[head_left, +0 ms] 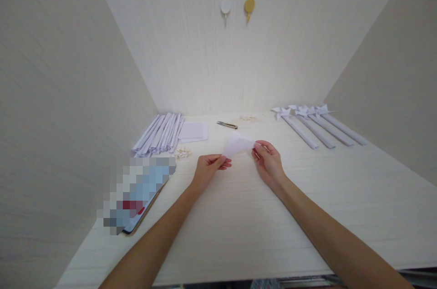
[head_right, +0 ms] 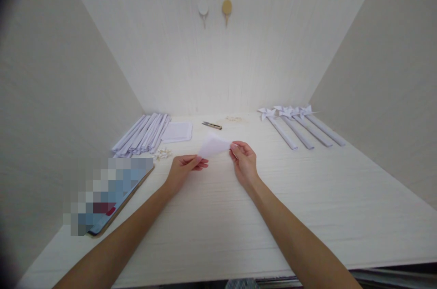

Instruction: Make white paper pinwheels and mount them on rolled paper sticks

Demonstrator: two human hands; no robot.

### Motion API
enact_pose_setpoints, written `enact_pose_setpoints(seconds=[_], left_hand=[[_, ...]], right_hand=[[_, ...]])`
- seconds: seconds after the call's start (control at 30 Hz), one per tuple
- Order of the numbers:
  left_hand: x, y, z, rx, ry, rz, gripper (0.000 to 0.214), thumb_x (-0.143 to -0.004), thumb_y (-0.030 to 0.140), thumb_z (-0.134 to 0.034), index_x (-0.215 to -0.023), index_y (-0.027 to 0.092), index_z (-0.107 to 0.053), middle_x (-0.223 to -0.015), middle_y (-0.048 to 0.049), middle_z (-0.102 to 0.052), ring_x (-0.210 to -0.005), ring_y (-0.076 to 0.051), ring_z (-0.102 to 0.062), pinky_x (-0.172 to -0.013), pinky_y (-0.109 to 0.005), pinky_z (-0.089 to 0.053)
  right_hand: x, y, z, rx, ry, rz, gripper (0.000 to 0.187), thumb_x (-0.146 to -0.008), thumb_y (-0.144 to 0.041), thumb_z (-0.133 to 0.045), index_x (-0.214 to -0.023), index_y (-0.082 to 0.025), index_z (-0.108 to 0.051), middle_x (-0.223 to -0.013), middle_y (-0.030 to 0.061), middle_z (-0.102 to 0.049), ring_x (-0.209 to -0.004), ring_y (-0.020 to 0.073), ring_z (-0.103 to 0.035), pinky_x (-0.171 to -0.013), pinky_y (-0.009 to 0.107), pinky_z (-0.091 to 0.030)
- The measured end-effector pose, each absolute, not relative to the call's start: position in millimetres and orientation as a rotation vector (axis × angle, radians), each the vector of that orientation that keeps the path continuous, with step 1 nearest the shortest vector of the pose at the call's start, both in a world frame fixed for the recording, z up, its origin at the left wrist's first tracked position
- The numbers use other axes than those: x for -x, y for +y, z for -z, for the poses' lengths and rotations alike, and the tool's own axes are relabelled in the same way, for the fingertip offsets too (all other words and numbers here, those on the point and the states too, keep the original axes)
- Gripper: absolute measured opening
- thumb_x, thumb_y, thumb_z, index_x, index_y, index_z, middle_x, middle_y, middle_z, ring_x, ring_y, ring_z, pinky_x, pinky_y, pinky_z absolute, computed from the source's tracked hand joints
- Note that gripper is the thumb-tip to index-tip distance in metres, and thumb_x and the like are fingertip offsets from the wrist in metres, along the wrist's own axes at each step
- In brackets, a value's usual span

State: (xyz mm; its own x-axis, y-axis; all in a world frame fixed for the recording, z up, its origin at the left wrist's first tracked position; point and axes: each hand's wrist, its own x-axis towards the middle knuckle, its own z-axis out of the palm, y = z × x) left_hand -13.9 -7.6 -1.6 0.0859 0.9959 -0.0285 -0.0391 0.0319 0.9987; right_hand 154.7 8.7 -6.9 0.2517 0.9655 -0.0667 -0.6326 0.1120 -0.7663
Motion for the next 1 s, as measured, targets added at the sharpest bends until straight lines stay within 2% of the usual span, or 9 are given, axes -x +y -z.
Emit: enact_pose_setpoints(seconds=[0.13,0.27,0.53,1.0], left_hand=[[11.6,-8.5,1.4,-1.321,1.171,-1.015,0.018,-0.066,0.029,-0.062,-0.065,0.013,-0.069,-0.062,-0.0055,-0.069,-0.057,-0.013,-0.063,-0.059,-0.024,-0.051],[11.8,-7.4,2.3,-1.319,1.193,-0.999,0.016,-0.067,0.028,-0.06,-0.064,0.014,-0.068,-0.063,-0.0046,-0.069,-0.057,-0.013,-0.063,-0.059,-0.023,-0.051],[11.9,-6.5,3.2,-1.327,1.194,-0.983,0.021,-0.066,0.033,-0.062,-0.065,0.013,-0.067,-0.066,-0.006,-0.07,-0.059,-0.014,-0.063,-0.062,-0.026,-0.052],[11.4,-5.5,4.9,-1.281,1.169,-1.03,0.017,-0.062,0.032,-0.065,-0.061,0.015,-0.068,-0.061,-0.0062,-0.069,-0.055,-0.014,-0.062,-0.058,-0.025,-0.052]], right_hand=[[-156.5,8.9,5.6,0.733,-0.48,-1.295,0.025,-0.049,-0.019,-0.076,-0.072,-0.023,-0.066,-0.056,-0.0081,-0.06,-0.053,0.0017,-0.054,-0.05,0.01,-0.046],[-155.4,9.1,3.4,0.719,-0.402,-1.357,0.019,-0.049,-0.017,-0.076,-0.065,-0.019,-0.066,-0.059,-0.0061,-0.062,-0.052,0.0019,-0.054,-0.048,0.009,-0.046],[-156.5,10.1,4.0,0.671,-0.351,-1.41,0.013,-0.054,-0.015,-0.074,-0.064,-0.018,-0.066,-0.058,-0.005,-0.063,-0.051,0.0023,-0.053,-0.048,0.009,-0.047],[-157.9,12.9,11.9,0.732,-0.385,-1.35,0.009,-0.056,-0.017,-0.072,-0.062,-0.019,-0.065,-0.061,-0.0034,-0.063,-0.055,0.0053,-0.054,-0.054,0.016,-0.048]])
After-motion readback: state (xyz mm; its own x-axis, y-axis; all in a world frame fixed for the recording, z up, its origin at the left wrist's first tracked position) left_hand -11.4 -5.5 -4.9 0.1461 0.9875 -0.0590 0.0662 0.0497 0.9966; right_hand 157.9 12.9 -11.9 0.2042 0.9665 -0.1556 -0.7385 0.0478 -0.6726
